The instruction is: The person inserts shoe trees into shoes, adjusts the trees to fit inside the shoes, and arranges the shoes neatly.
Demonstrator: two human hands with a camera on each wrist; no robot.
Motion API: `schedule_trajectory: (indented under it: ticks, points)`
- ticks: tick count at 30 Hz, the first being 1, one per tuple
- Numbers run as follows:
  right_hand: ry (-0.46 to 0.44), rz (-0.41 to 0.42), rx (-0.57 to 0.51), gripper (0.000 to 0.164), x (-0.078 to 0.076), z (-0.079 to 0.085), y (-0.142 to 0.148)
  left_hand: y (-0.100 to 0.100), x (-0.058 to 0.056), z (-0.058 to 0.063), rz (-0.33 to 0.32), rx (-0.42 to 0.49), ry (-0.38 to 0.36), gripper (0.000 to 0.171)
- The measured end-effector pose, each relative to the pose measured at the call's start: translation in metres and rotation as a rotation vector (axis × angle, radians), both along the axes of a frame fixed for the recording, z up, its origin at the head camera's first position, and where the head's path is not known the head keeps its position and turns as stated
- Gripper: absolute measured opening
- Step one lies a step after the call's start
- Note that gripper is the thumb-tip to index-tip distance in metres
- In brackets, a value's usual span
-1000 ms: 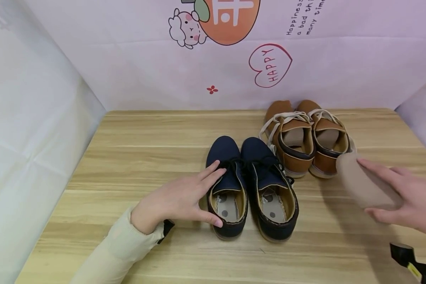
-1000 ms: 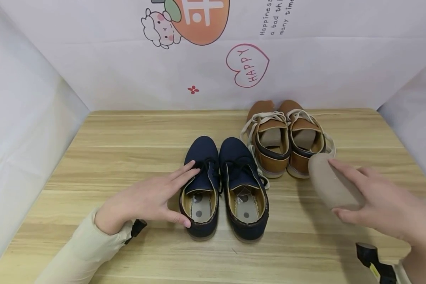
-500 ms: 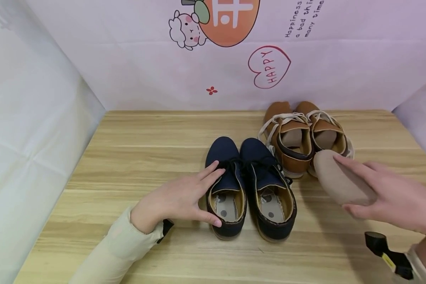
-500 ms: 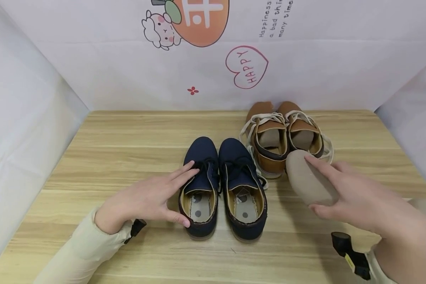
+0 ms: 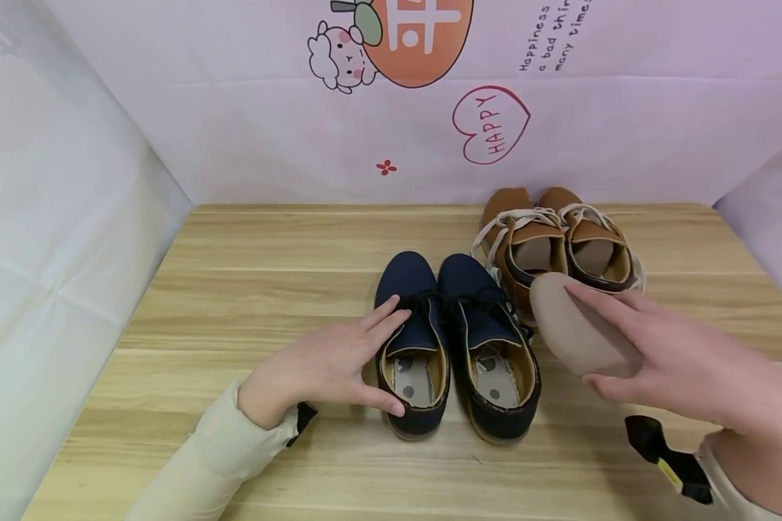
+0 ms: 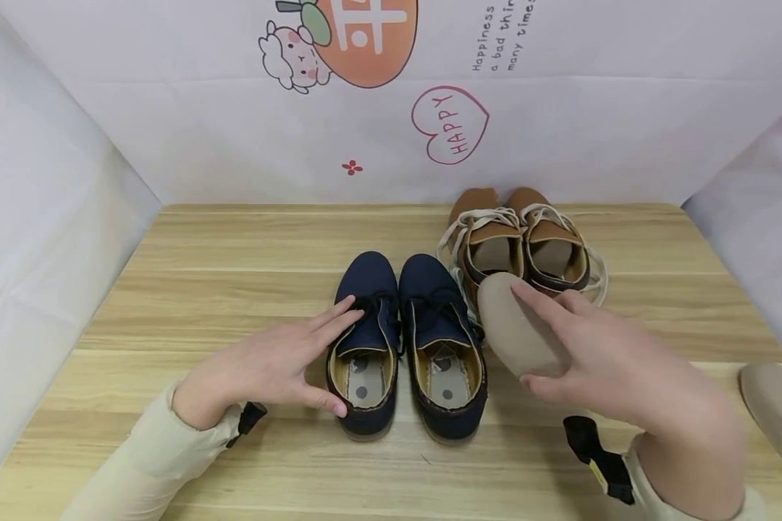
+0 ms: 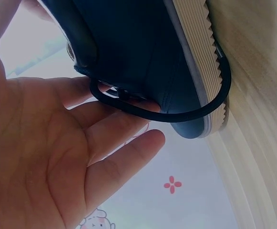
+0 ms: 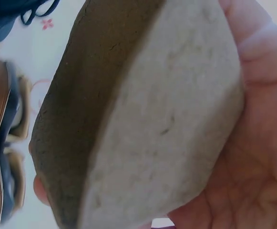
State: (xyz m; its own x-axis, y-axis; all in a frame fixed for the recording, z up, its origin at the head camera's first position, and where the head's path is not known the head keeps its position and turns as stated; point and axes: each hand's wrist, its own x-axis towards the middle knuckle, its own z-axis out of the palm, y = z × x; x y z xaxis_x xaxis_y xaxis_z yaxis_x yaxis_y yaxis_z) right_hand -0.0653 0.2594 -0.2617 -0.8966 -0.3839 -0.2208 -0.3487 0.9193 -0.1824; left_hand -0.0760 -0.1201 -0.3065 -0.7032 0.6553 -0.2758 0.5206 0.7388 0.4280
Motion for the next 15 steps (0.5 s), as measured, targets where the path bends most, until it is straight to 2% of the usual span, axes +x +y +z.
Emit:
schedule_trajectory:
  ticks: [6,15]
  points:
    - [0.018,0.027,-0.031,0.11,0.004,0.006,-0.02,0.0,0.0,0.0,-0.001,0.002,0.008,0.116]
    - [0.071,0.156,-0.094,0.108,0.011,0.009,-0.042,-0.001,0.0,0.0,-0.001,0.011,0.001,0.116]
